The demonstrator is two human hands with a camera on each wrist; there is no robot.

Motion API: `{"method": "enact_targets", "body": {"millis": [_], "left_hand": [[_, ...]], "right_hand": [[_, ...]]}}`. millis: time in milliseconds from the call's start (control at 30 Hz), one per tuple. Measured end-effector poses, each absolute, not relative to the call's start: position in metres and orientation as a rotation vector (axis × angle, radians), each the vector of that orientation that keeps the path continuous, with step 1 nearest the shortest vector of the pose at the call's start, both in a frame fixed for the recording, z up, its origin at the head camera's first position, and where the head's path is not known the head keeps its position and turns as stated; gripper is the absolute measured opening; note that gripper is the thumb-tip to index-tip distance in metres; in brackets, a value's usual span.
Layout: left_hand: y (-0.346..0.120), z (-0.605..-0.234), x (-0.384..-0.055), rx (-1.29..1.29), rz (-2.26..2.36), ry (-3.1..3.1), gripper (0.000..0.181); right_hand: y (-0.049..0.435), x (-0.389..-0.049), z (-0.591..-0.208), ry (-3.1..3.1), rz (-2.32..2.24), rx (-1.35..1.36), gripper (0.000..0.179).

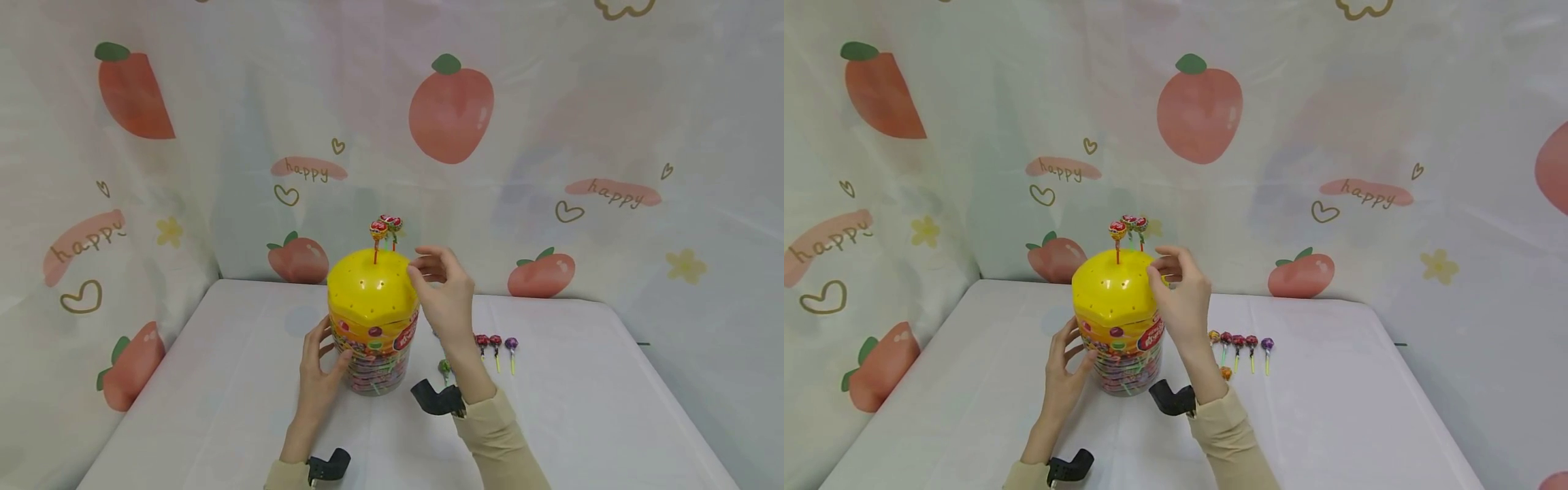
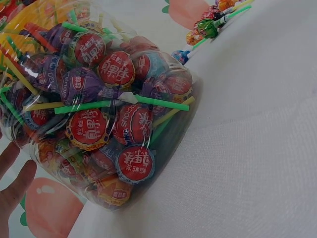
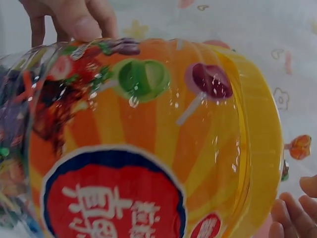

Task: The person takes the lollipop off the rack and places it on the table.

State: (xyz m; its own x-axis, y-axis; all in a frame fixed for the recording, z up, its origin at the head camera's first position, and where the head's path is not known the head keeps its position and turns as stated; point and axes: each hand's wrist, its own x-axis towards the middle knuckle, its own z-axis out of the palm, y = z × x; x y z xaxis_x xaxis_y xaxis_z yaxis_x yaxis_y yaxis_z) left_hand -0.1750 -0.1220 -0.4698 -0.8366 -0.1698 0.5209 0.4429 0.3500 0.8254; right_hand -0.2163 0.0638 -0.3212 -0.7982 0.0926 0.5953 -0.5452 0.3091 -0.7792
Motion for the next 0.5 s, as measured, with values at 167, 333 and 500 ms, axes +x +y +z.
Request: {"method": "enact_targets", "body": {"millis": [167,333,500], "left_hand": [[-0.121,-0.46,-0.169,-0.255,-1.509,-2.077,0.068],[-0.122,-0.461,-0.17,-0.267,-1.509,-2.07,0.067],[-0.122,-0.462,-0.17,-0.265,-1.522,-2.08,0.068]], "right_hand": [[0.05,-0.222,-0.314,-2.018,1.531,0.464,0.028],[0.039,-0.228,-0.308,-2.013,1.517,0.503,0.031],[0.03,-0.235,-0.305,-2.019,1.493,0.515,0.031]]}}
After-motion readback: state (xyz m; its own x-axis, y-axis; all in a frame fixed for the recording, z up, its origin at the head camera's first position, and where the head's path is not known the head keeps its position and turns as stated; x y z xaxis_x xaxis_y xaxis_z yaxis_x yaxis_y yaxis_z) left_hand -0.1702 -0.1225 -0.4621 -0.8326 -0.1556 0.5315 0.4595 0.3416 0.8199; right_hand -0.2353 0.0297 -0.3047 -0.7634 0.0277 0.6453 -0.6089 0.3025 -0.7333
